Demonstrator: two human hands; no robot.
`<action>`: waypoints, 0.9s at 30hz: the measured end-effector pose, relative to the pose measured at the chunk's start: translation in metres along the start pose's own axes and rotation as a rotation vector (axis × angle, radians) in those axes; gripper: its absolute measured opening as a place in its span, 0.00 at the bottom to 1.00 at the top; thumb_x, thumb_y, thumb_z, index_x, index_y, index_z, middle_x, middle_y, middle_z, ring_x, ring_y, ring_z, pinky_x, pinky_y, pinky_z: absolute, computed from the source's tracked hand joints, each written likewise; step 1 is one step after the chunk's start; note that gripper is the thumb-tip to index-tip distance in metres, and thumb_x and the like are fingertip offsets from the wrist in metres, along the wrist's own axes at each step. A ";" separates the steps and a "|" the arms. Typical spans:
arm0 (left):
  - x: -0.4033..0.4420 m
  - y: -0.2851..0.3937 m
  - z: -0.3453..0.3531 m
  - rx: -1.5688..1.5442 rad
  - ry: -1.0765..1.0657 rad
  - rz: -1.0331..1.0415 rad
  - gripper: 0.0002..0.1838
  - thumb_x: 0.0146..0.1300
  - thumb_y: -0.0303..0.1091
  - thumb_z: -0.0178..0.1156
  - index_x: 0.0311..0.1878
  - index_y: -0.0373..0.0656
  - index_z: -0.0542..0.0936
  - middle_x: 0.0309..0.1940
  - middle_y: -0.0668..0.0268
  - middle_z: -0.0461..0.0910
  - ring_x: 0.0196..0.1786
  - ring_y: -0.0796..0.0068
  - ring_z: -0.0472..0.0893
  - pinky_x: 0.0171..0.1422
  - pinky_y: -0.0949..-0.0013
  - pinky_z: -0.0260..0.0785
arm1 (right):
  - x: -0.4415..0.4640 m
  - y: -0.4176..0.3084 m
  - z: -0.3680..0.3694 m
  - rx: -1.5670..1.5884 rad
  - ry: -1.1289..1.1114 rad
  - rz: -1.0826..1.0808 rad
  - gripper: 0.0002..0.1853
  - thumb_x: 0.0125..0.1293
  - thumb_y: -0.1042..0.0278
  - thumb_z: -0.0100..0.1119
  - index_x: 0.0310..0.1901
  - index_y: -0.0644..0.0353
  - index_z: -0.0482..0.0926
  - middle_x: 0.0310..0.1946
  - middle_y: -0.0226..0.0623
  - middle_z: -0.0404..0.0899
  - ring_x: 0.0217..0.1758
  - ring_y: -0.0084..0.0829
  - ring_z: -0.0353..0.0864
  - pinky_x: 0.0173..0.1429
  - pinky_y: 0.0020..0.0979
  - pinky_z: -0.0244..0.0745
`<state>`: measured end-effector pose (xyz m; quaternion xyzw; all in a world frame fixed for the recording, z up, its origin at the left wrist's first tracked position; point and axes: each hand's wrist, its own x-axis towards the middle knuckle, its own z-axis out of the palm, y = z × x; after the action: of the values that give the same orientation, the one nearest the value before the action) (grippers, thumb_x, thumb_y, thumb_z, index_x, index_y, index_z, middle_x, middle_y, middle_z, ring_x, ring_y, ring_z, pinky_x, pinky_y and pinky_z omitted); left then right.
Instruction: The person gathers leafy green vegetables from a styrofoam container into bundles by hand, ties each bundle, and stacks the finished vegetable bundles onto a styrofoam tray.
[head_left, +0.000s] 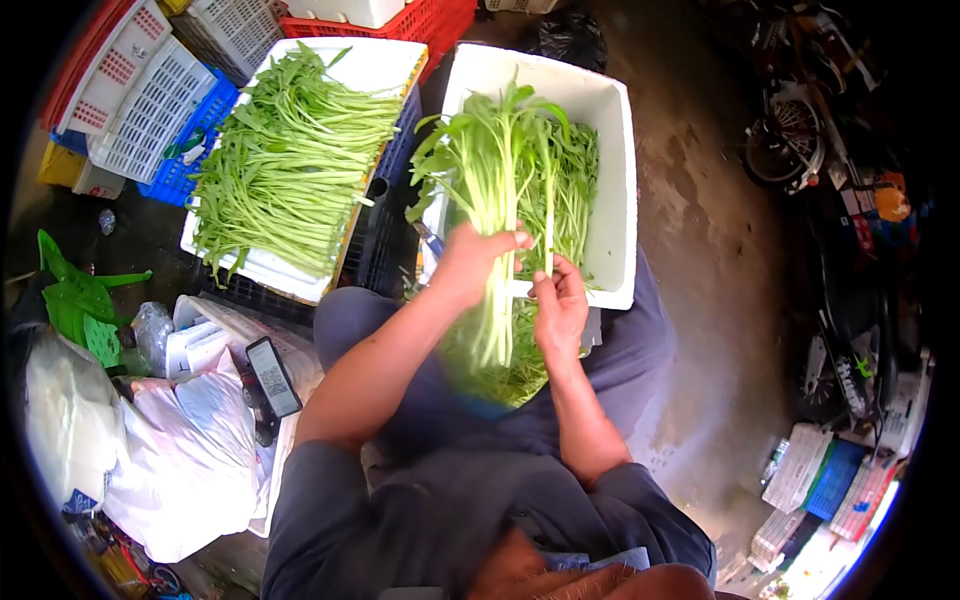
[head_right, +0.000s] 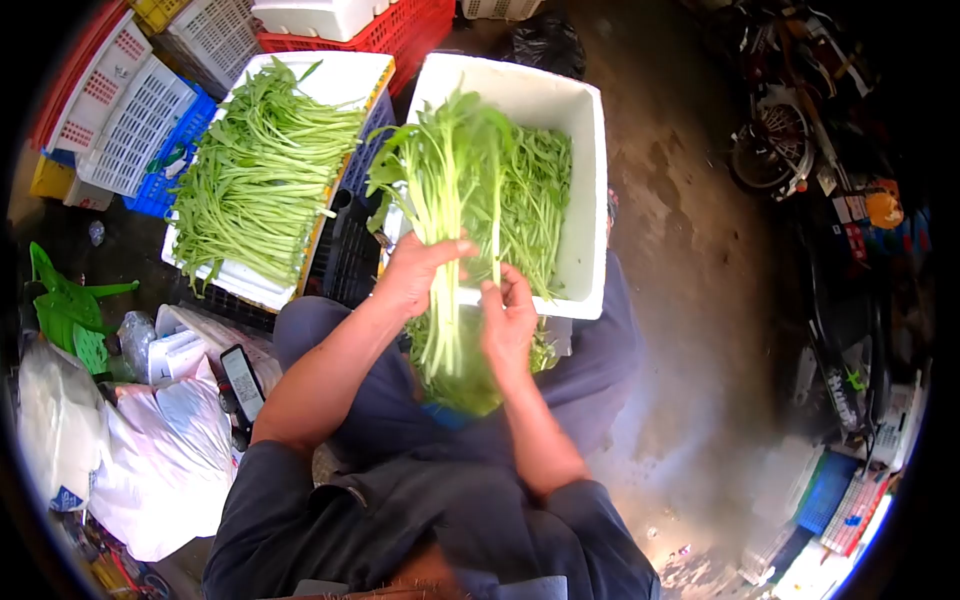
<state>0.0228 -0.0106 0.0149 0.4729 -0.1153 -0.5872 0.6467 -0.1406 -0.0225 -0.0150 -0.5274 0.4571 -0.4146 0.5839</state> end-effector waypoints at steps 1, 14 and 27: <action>-0.001 -0.003 -0.001 0.001 -0.019 -0.016 0.17 0.61 0.25 0.70 0.53 0.36 0.80 0.41 0.61 0.84 0.39 0.71 0.85 0.38 0.68 0.80 | -0.006 -0.001 0.007 -0.033 -0.006 -0.002 0.18 0.73 0.72 0.60 0.61 0.65 0.75 0.35 0.29 0.79 0.36 0.18 0.75 0.40 0.23 0.72; -0.003 0.010 -0.018 -0.099 -0.157 -0.050 0.17 0.63 0.26 0.68 0.55 0.37 0.79 0.39 0.61 0.84 0.42 0.69 0.86 0.44 0.66 0.82 | -0.027 -0.010 -0.004 0.104 -0.366 0.254 0.13 0.80 0.64 0.48 0.46 0.64 0.80 0.31 0.26 0.79 0.36 0.18 0.74 0.45 0.26 0.70; 0.006 0.013 -0.030 -0.105 0.020 -0.019 0.18 0.62 0.32 0.72 0.51 0.32 0.80 0.40 0.55 0.85 0.32 0.63 0.85 0.38 0.58 0.84 | -0.086 0.004 -0.028 0.135 -0.595 0.317 0.14 0.80 0.64 0.51 0.40 0.65 0.78 0.31 0.34 0.81 0.33 0.24 0.78 0.41 0.28 0.75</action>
<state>0.0538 -0.0037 0.0064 0.4454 -0.0732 -0.5938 0.6661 -0.1886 0.0539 -0.0118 -0.5079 0.3146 -0.1762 0.7823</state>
